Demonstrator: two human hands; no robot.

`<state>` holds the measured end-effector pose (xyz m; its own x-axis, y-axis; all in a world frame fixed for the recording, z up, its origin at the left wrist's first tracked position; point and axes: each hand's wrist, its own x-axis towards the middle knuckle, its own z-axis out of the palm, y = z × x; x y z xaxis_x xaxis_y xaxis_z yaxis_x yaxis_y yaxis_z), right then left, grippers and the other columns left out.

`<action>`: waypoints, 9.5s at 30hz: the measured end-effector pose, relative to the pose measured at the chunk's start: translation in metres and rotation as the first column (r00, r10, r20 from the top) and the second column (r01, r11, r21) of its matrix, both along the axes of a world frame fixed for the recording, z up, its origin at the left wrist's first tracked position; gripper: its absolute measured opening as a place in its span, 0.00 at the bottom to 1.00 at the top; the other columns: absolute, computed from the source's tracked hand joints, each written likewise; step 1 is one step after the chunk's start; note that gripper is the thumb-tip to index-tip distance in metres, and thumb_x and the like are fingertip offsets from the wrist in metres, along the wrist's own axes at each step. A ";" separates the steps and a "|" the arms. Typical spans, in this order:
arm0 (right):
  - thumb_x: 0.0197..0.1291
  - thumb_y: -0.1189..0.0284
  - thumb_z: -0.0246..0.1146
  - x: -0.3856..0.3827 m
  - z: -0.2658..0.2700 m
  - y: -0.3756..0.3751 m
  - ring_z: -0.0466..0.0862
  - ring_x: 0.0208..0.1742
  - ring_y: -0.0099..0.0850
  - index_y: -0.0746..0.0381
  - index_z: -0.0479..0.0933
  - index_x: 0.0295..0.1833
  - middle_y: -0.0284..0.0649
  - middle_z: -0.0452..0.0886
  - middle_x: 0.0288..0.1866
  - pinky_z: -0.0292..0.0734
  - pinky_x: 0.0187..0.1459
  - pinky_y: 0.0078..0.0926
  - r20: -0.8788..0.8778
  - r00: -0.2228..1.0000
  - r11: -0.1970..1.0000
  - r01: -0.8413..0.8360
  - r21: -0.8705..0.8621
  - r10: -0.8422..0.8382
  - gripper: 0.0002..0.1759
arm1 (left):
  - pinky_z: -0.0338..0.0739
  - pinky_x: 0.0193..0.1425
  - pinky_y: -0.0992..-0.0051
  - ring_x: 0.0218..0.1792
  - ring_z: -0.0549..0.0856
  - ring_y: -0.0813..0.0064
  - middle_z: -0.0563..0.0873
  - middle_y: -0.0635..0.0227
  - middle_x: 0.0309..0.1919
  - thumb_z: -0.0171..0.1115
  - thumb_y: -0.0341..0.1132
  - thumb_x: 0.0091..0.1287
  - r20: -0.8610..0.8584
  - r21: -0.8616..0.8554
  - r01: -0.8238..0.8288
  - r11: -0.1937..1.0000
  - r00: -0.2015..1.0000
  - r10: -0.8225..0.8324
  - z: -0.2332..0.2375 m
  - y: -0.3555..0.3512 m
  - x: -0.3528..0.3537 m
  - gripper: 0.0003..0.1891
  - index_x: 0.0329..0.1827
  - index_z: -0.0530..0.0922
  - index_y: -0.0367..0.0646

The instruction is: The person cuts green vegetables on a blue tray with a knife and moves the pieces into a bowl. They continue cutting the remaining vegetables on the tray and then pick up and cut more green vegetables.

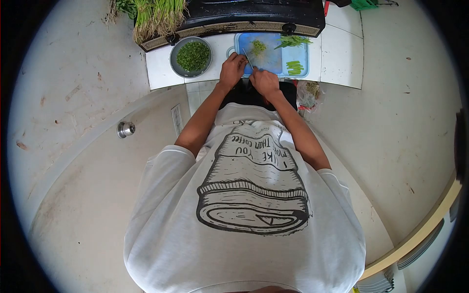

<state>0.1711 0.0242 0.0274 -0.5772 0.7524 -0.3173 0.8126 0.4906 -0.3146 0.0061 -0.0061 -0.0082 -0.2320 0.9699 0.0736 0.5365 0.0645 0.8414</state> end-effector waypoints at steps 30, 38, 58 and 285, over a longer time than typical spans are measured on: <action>0.70 0.59 0.57 0.003 0.000 0.002 0.89 0.35 0.55 0.61 0.81 0.50 0.56 0.87 0.31 0.86 0.40 0.53 -0.050 0.998 0.999 0.046 -0.026 -0.048 0.17 | 0.84 0.47 0.59 0.40 0.88 0.52 0.86 0.55 0.40 0.66 0.27 0.69 -0.069 0.045 0.030 0.999 0.997 -0.027 0.006 -0.002 0.000 0.06 0.45 0.87 0.38; 0.70 0.58 0.57 0.002 0.000 0.006 0.89 0.35 0.55 0.61 0.81 0.49 0.56 0.87 0.31 0.85 0.41 0.54 -0.051 0.997 0.998 0.054 -0.027 -0.056 0.18 | 0.83 0.46 0.61 0.39 0.88 0.53 0.86 0.56 0.40 0.68 0.27 0.66 -0.026 0.010 0.049 0.999 0.998 -0.049 0.003 -0.002 -0.002 0.07 0.45 0.87 0.38; 0.68 0.57 0.61 0.037 0.000 0.003 0.88 0.34 0.55 0.59 0.81 0.49 0.53 0.87 0.30 0.84 0.39 0.54 -0.053 0.994 0.993 -0.101 -0.055 0.098 0.17 | 0.83 0.39 0.67 0.32 0.88 0.65 0.85 0.57 0.36 0.68 0.24 0.66 0.007 -0.034 -0.120 0.992 0.993 0.121 0.005 -0.008 0.006 0.07 0.45 0.85 0.36; 0.71 0.57 0.59 -0.001 -0.009 0.005 0.90 0.34 0.52 0.61 0.81 0.50 0.53 0.88 0.30 0.86 0.38 0.50 -0.021 0.999 0.999 0.032 0.015 -0.032 0.18 | 0.80 0.42 0.58 0.35 0.86 0.51 0.83 0.55 0.35 0.67 0.23 0.64 -0.023 0.033 0.015 0.999 1.000 -0.014 0.011 0.008 0.003 0.03 0.39 0.86 0.38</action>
<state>0.1698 0.0291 0.0180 -0.5592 0.7754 -0.2935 0.8212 0.4696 -0.3241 0.0089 0.0018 0.0024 -0.2155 0.9701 0.1114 0.5565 0.0283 0.8303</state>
